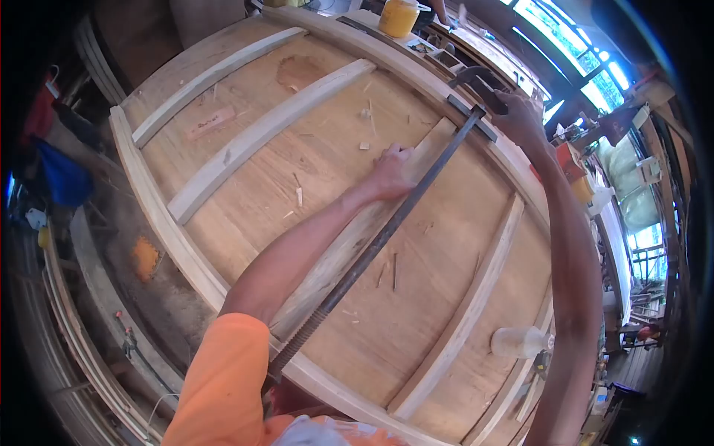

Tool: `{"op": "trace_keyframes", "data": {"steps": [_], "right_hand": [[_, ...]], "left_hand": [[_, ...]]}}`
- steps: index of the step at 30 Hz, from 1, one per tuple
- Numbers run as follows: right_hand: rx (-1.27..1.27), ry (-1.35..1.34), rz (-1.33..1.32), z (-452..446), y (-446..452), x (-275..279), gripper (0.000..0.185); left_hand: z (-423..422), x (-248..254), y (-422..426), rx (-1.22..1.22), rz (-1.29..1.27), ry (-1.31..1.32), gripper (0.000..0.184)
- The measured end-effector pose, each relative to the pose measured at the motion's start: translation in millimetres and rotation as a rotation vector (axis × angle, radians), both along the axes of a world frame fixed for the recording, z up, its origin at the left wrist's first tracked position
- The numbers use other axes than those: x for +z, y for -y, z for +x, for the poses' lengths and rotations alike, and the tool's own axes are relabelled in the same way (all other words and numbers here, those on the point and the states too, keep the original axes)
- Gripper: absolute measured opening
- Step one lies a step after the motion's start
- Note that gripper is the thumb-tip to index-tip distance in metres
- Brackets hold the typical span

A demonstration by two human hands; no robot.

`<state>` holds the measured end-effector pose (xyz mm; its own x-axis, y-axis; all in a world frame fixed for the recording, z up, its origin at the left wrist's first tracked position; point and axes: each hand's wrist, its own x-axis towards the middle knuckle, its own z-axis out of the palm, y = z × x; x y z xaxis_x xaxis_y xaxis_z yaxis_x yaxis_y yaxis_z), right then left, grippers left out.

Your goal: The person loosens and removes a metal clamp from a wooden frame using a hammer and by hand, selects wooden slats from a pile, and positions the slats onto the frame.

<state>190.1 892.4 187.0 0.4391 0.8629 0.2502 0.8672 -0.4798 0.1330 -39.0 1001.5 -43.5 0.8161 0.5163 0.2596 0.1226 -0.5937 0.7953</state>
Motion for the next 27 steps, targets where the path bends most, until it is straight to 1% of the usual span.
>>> {"op": "trace_keyframes", "data": {"steps": [1, 3, 4, 5, 7, 8, 9, 10, 11, 12, 14, 15, 17, 18, 19, 21, 22, 23, 25, 27], "right_hand": [[-0.001, -0.007, 0.002, -3, -2, -4, 0.060], [0.014, -0.066, -0.016, -5, -7, -12, 0.057], [0.037, -0.059, -0.019, -4, -13, -17, 0.050], [0.037, -0.058, -0.017, -1, -17, -21, 0.050], [0.106, 0.072, -0.128, -5, -29, -27, 0.045], [0.086, 0.124, -0.166, -8, -37, -32, 0.036], [0.085, 0.125, -0.167, -6, -44, -39, 0.036], [0.139, 0.178, -0.180, -4, -51, -46, 0.031], [0.194, 0.231, -0.191, -1, -57, -51, 0.027], [0.192, 0.230, -0.187, -2, -62, -50, 0.027], [0.131, 0.279, -0.506, -7, -73, -46, 0.035], [0.134, 0.275, -0.508, -3, -76, -45, 0.035], [0.202, 0.290, -0.386, 11, -72, -42, 0.031], [0.147, 0.222, -0.347, 3, -64, -32, 0.033], [0.142, 0.223, -0.348, 10, -60, -34, 0.033], [0.094, 0.009, 0.027, 14, -45, -34, 0.043], [0.059, -0.069, 0.117, 11, -38, -36, 0.051], [0.049, -0.072, 0.124, 6, -27, -41, 0.051], [-0.148, -0.525, 0.379, -24, -1, -51, 0.044], [-0.243, -0.591, 0.538, -71, 33, -72, 0.038]], "left_hand": [[-1, 0, -2, 0.006, 0.039, 0.032, 0.087], [-1, 1, -4, -0.009, 0.035, 0.032, 0.086], [0, 1, -6, -0.023, 0.028, 0.041, 0.085], [0, 1, -7, -0.023, 0.030, 0.042, 0.085], [-4, 6, -5, -0.031, 0.004, 0.068, 0.084], [-5, 8, -4, -0.032, 0.003, 0.071, 0.084], [-8, 13, -3, -0.031, -0.028, 0.073, 0.085], [-8, 13, -2, -0.031, -0.058, 0.073, 0.086], [-8, 13, -3, -0.034, -0.055, 0.072, 0.086], [-5, 10, -5, -0.045, -0.058, 0.090, 0.087], [-3, 4, -9, -0.051, -0.060, 0.106, 0.088], [-2, 2, -9, -0.049, -0.051, 0.134, 0.088], [-1, -4, -9, -0.050, -0.045, 0.160, 0.088], [-1, -3, -10, -0.049, -0.035, 0.165, 0.087], [0, -2, -9, -0.050, -0.024, 0.173, 0.086], [-2, 2, -7, -0.053, -0.057, 0.157, 0.086], [-4, 5, -5, -0.048, -0.089, 0.137, 0.085], [-6, 10, -4, -0.058, -0.083, 0.132, 0.085], [-4, 9, -5, -0.056, -0.057, 0.134, 0.084], [-2, 4, -7, -0.069, -0.053, 0.163, 0.083]]}}
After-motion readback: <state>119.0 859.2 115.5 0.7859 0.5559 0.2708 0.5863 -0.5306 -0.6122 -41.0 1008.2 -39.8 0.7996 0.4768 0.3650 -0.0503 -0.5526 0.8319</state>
